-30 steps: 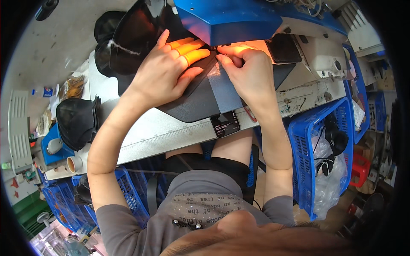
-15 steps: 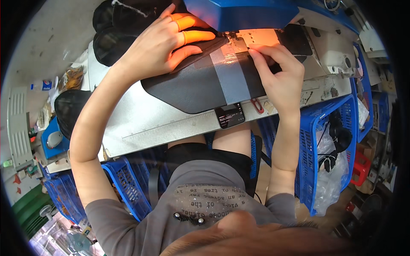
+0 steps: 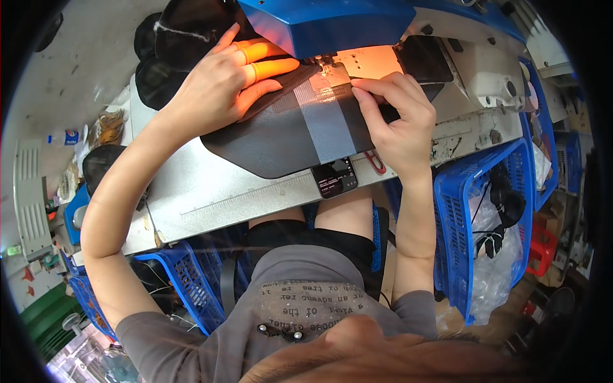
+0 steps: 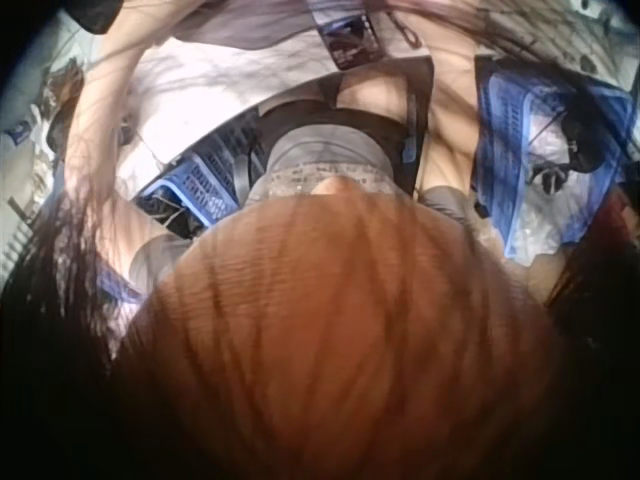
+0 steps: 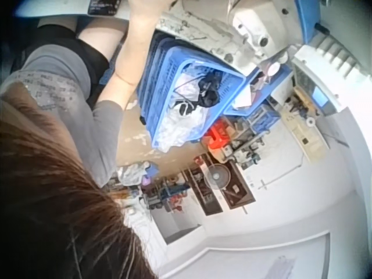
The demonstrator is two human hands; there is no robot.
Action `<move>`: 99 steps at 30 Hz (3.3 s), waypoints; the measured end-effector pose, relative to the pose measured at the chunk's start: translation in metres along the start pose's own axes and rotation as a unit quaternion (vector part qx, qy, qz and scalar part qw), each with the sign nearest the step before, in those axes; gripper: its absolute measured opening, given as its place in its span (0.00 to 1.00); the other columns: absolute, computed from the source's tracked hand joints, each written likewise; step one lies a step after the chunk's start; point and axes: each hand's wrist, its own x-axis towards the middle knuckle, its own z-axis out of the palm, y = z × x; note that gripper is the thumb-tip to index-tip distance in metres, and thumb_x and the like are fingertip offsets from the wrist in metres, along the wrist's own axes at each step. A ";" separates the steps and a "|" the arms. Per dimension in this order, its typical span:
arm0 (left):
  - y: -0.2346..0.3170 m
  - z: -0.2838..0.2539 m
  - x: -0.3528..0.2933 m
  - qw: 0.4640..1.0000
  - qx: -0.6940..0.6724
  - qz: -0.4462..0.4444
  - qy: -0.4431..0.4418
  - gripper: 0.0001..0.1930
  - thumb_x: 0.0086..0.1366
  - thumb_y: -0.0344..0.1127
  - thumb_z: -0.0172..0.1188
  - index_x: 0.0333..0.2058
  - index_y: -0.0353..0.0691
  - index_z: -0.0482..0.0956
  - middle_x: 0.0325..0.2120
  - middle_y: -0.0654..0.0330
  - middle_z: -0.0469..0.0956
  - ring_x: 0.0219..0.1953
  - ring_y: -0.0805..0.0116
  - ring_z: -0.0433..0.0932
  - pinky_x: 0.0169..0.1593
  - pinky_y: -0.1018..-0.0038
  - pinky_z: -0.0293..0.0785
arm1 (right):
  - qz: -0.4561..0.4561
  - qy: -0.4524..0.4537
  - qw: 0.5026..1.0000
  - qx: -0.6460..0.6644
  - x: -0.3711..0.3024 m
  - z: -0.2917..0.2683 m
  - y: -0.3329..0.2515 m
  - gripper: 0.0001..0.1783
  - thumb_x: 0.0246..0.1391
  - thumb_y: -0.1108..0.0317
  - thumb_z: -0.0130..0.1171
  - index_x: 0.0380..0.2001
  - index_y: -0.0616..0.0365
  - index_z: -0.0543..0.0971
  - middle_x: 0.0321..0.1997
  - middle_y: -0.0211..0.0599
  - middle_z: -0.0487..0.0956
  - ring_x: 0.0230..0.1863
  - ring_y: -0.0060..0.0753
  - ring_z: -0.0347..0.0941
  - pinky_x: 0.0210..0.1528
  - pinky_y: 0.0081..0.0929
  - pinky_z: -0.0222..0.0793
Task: The person operates a sewing machine to stitch black fabric pieces, likely face masks. They guide the fabric under the needle with both hands, using an orange finger guard on the left index finger for safety. The person repeatedly feeds the material through the machine and cuts the thread to finish each piece.
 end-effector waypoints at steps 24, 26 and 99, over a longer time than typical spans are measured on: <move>0.069 -0.014 0.003 0.980 -0.078 -0.179 -0.040 0.23 0.53 0.20 0.53 0.51 0.34 0.72 0.42 0.44 0.76 0.41 0.41 0.75 0.42 0.57 0.74 | -0.015 0.027 1.000 0.008 -0.001 0.004 0.006 0.02 0.42 0.72 0.67 0.24 0.55 0.84 0.21 0.30 0.76 0.26 0.36 0.72 0.30 0.30 0.67; 0.068 -0.015 0.003 0.982 -0.077 -0.165 -0.052 0.25 0.52 0.20 0.52 0.52 0.34 0.72 0.46 0.43 0.75 0.43 0.41 0.76 0.48 0.58 0.73 | -0.017 0.020 1.000 0.007 -0.002 0.003 0.005 0.03 0.43 0.74 0.67 0.25 0.56 0.84 0.22 0.31 0.77 0.26 0.34 0.72 0.30 0.29 0.67; 0.046 0.000 -0.163 0.651 -0.303 -0.463 0.519 0.16 0.69 0.35 0.59 0.49 0.30 0.76 0.45 0.56 0.78 0.48 0.67 0.75 0.54 0.72 0.69 | 0.026 -0.003 1.000 -0.003 -0.003 0.002 -0.003 0.03 0.50 0.77 0.64 0.30 0.62 0.82 0.23 0.33 0.74 0.26 0.30 0.69 0.33 0.26 0.66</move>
